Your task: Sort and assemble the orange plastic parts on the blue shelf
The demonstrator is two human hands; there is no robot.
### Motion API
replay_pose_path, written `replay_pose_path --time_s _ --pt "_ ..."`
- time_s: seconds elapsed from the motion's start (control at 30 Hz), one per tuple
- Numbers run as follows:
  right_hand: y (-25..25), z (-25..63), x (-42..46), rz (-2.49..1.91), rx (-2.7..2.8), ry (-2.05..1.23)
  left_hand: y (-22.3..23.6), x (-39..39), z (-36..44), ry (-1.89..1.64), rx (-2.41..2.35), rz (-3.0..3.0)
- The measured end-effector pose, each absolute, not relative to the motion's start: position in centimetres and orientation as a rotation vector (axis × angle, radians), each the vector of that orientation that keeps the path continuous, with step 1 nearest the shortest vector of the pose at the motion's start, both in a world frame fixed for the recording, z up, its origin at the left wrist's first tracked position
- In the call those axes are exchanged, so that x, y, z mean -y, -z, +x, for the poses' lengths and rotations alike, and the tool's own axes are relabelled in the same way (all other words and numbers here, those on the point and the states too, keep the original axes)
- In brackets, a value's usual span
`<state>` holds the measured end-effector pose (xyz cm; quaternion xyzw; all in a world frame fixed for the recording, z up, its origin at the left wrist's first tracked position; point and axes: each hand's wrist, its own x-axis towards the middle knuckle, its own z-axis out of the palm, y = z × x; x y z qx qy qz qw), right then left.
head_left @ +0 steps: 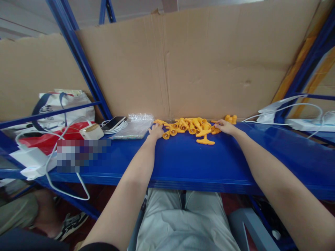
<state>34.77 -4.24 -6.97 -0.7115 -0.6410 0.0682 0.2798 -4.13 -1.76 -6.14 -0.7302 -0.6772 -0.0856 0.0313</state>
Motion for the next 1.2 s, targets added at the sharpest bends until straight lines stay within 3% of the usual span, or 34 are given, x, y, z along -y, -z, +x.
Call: replay_pose_path --time_s 0.3,0.6,1.0,1.2 --pt "6.2 32.4 5.5 -2.163 1.659 0.085 6.0 2.4 -3.8 0.333 2.093 -2.239" --pt "5.8 32.6 5.9 -2.104 1.618 -0.047 5.4 3.2 -3.6 0.538 2.051 -2.166" --pt "4.5 33.6 4.2 -1.585 1.072 -0.214 2.8 5.2 -1.7 0.824 1.621 -2.224" --pt "2.6 31.0 4.0 -1.315 1.107 -0.229 2.3 6.1 0.0 0.9 1.291 -2.362"
